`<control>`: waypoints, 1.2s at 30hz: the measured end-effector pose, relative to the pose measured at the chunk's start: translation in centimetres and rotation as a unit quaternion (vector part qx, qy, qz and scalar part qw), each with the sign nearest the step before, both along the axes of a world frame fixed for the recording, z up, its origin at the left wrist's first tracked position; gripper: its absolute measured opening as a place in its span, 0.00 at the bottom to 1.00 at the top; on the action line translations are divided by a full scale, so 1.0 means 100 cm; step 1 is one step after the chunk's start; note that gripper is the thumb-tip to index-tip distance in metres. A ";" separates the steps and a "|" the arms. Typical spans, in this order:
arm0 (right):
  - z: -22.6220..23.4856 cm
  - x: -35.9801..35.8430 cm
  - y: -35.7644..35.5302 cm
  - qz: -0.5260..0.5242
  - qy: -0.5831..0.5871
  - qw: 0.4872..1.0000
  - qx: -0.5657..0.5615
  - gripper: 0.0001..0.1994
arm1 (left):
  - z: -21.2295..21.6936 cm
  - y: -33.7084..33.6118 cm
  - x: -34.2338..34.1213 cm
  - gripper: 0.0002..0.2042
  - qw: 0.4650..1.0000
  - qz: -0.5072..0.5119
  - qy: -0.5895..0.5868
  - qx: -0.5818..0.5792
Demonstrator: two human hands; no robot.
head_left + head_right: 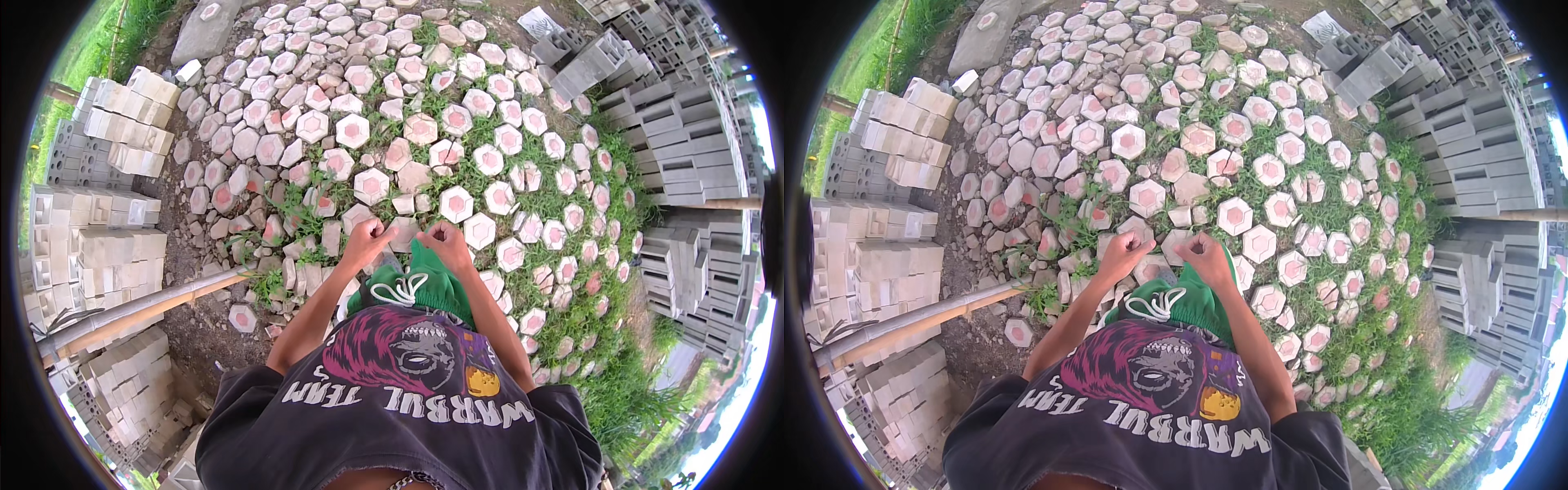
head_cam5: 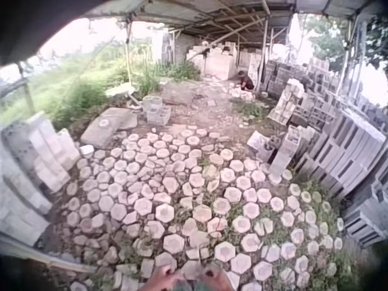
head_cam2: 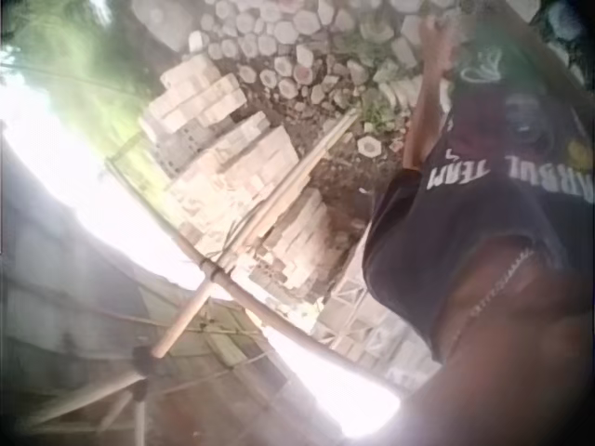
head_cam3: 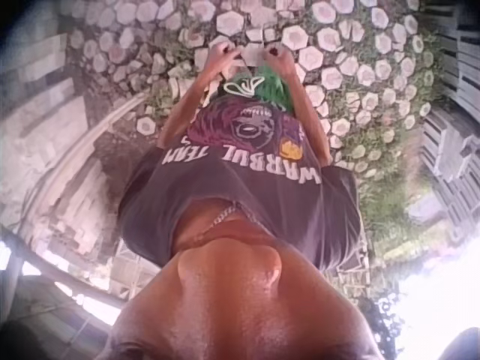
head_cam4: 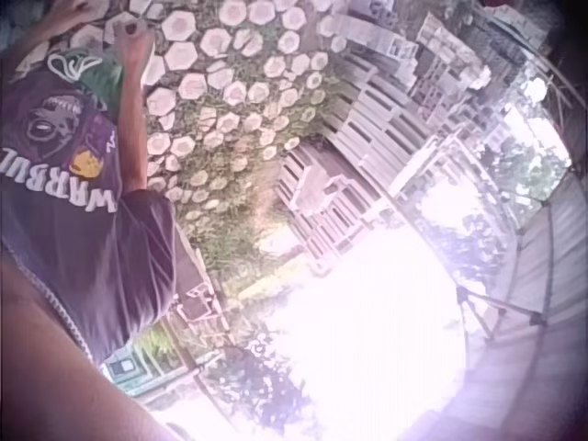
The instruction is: The person repeatedly picks up hollow concrete blocks from a pile on the ground and carries them to a larger stack, placing them on top. The task is performed one block at a time in a repetitive loop.
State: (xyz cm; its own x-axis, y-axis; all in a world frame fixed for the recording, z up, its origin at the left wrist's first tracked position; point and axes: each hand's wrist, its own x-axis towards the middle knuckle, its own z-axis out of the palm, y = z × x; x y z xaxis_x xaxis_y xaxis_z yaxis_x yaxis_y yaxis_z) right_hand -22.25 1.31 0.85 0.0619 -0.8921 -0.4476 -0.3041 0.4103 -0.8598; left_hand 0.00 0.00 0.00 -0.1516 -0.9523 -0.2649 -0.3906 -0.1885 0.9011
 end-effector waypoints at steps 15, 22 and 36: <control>-0.022 0.102 -0.364 0.326 -0.031 0.945 -0.019 0.19 | 0.026 -0.218 0.066 0.22 0.936 0.351 -0.018 0.027; -0.022 0.160 -0.492 0.447 -0.109 0.888 0.020 0.18 | 0.094 -0.299 0.079 0.21 0.936 0.332 -0.067 0.093; -0.022 0.200 -0.663 0.169 -0.076 0.980 0.069 0.12 | 0.024 -0.572 0.205 0.07 0.963 0.255 0.080 0.024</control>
State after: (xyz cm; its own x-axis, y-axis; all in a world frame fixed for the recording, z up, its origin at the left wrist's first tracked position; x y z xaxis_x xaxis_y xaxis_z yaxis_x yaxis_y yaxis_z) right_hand -2.28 -65.01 -1.35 0.4195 -0.7403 -0.5253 -0.3157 0.4236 -0.8491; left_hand 20.46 -57.17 2.38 0.2910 -0.9006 -0.3228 -0.0928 -0.3624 0.9274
